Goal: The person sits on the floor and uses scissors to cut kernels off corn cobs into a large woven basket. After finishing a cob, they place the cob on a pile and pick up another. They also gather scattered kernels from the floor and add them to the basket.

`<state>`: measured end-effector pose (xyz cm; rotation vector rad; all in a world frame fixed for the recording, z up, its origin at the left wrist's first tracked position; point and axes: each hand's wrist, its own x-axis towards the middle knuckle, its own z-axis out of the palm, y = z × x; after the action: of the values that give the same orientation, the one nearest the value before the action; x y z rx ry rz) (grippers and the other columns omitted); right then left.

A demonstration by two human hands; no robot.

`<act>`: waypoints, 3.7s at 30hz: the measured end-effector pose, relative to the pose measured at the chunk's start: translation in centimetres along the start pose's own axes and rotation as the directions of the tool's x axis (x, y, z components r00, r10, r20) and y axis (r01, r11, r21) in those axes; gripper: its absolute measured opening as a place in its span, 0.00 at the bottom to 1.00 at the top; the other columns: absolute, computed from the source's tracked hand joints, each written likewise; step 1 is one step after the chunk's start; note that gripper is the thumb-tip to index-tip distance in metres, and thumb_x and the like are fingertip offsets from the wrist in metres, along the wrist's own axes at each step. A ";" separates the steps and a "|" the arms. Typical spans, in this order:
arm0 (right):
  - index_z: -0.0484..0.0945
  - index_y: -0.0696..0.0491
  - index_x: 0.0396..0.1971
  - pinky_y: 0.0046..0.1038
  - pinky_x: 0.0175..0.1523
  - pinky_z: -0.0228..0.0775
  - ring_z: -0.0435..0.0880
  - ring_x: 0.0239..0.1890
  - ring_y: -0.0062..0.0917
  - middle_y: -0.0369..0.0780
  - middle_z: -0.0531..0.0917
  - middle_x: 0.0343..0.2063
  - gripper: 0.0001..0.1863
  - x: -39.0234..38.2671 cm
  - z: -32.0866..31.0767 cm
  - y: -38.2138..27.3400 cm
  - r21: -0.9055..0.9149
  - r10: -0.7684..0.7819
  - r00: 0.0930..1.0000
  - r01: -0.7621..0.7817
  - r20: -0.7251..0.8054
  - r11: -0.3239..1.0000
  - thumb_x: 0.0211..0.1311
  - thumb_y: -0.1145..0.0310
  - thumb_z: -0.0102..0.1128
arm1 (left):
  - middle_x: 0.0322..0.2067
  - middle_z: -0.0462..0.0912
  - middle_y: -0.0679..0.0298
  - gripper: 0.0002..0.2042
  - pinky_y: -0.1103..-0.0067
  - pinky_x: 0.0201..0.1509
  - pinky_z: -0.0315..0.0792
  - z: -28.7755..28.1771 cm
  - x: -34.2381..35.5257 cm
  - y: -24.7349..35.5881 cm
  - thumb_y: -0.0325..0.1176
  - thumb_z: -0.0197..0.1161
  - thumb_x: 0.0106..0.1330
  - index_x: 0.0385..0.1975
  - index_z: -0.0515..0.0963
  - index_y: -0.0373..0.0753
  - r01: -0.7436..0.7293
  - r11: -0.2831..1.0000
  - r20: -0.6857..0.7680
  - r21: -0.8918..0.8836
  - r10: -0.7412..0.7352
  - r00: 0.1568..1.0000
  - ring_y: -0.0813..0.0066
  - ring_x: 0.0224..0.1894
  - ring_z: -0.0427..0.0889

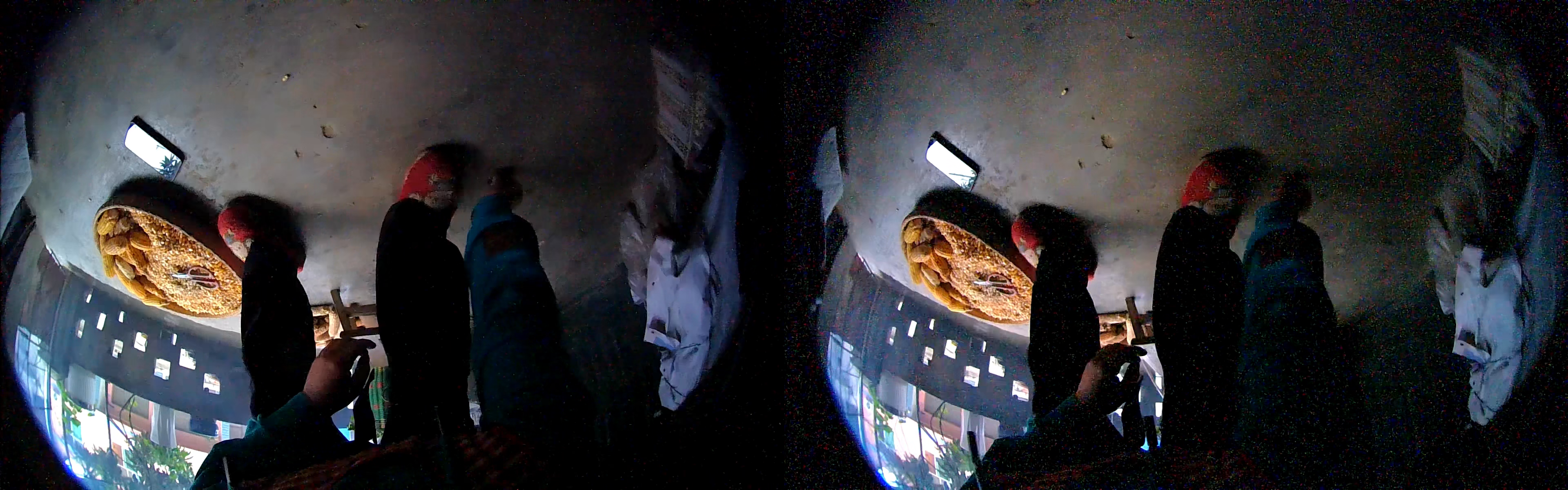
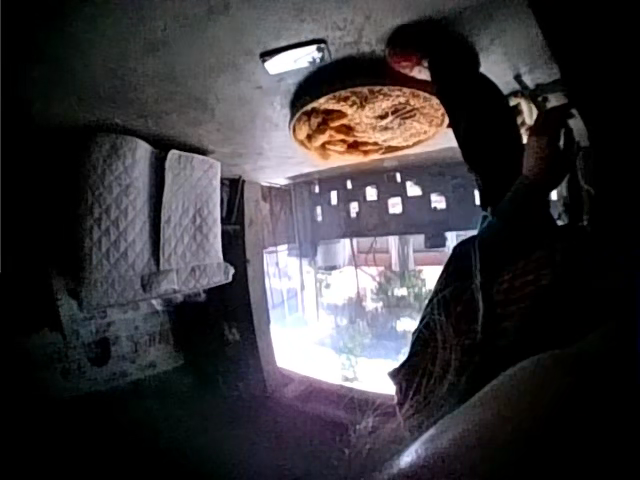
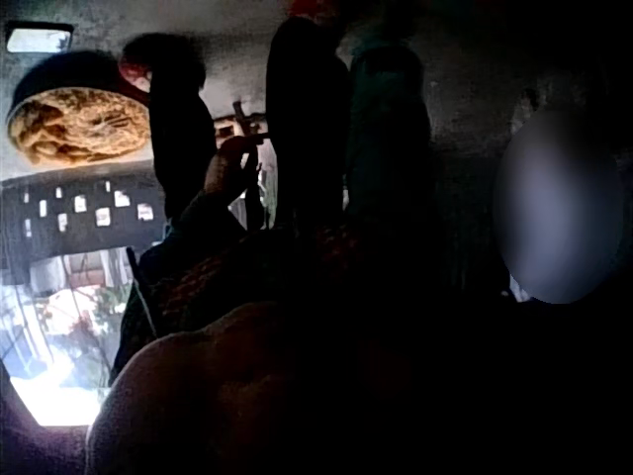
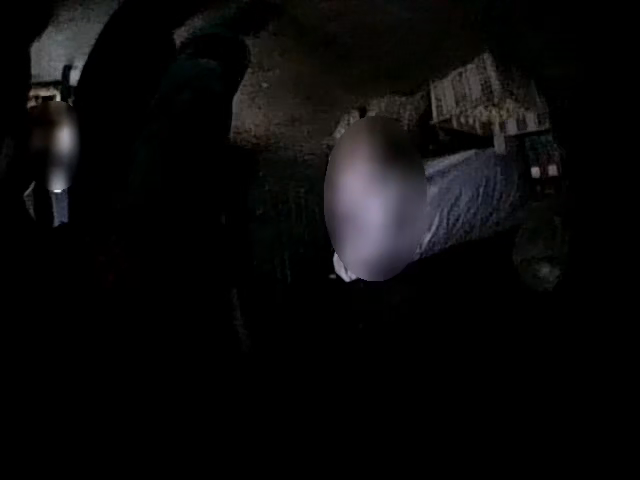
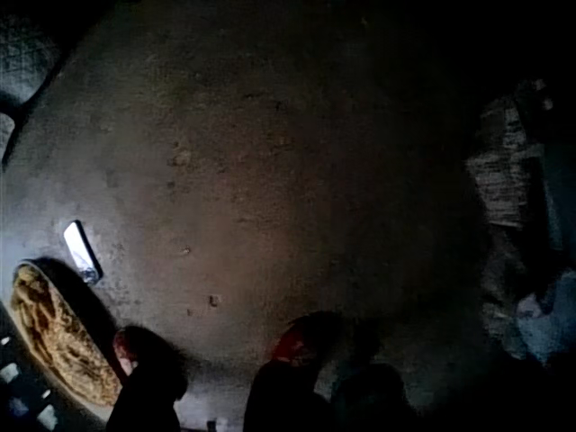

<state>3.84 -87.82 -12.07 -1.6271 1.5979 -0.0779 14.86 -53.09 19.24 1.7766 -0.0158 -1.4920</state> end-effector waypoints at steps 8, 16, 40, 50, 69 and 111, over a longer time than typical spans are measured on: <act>0.67 0.56 0.42 0.26 0.35 0.66 0.72 0.32 0.25 0.38 0.73 0.32 0.21 -0.1 1.2 1.1 -0.014 -0.002 1.000 0.002 0.027 1.000 0.44 0.71 0.58 | 0.28 0.71 0.55 0.10 0.70 0.35 0.67 0.5 -0.4 -0.7 0.26 0.50 0.51 0.35 0.68 0.37 0.009 1.000 0.050 -0.005 -0.009 0.999 0.58 0.33 0.71; 0.66 0.56 0.42 0.26 0.36 0.67 0.72 0.33 0.25 0.38 0.73 0.32 0.22 1.1 2.0 1.1 -0.031 -0.015 0.999 0.016 0.039 0.999 0.44 0.70 0.58 | 0.30 0.70 0.54 0.12 0.70 0.37 0.67 0.9 -0.4 -1.0 0.27 0.49 0.53 0.39 0.67 0.37 0.067 0.996 0.111 -0.053 -0.061 0.992 0.57 0.35 0.70; 0.73 0.58 0.21 0.22 0.31 0.64 0.72 0.24 0.19 0.36 0.74 0.18 0.08 -15.5 27.1 -22.1 0.065 -0.363 0.352 0.636 0.863 0.769 0.37 0.72 0.56 | 0.43 0.66 0.49 0.21 0.68 0.47 0.64 1.4 1.3 -2.0 0.27 0.53 0.48 0.46 0.63 0.36 -0.098 0.977 0.128 -0.191 0.124 0.984 0.53 0.43 0.67; 0.70 0.53 0.33 0.29 0.36 0.66 0.74 0.32 0.34 0.44 0.75 0.29 0.14 -17.8 28.4 -21.5 -0.077 -0.505 0.368 0.859 0.781 0.506 0.41 0.74 0.56 | 0.38 0.69 0.48 0.17 0.68 0.45 0.64 -0.9 0.6 -1.4 0.28 0.51 0.48 0.40 0.65 0.34 -0.301 0.881 -0.104 -0.365 0.283 0.954 0.54 0.40 0.69; 0.69 0.57 0.31 0.38 0.36 0.64 0.71 0.34 0.43 0.49 0.73 0.27 0.16 -20.6 27.8 -20.1 -0.110 -0.394 0.174 0.978 0.902 0.180 0.38 0.71 0.59 | 0.34 0.69 0.51 0.16 0.68 0.42 0.64 -3.0 0.5 -0.7 0.28 0.52 0.48 0.39 0.65 0.35 -0.341 0.846 -0.166 -0.411 0.298 0.940 0.55 0.38 0.69; 0.73 0.53 0.32 0.26 0.33 0.68 0.75 0.28 0.25 0.39 0.77 0.28 0.13 -40.5 38.2 -46.8 -0.022 -0.088 0.039 0.983 0.995 0.180 0.40 0.75 0.57 | 0.29 0.74 0.51 0.12 0.67 0.35 0.68 -25.5 2.2 -4.5 0.34 0.53 0.50 0.34 0.71 0.39 -0.361 0.720 -0.664 -0.593 -0.183 0.725 0.54 0.32 0.73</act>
<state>55.46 -41.58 10.04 -2.3412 -0.3735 1.0725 34.69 -36.97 14.58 1.5230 0.7386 -0.5162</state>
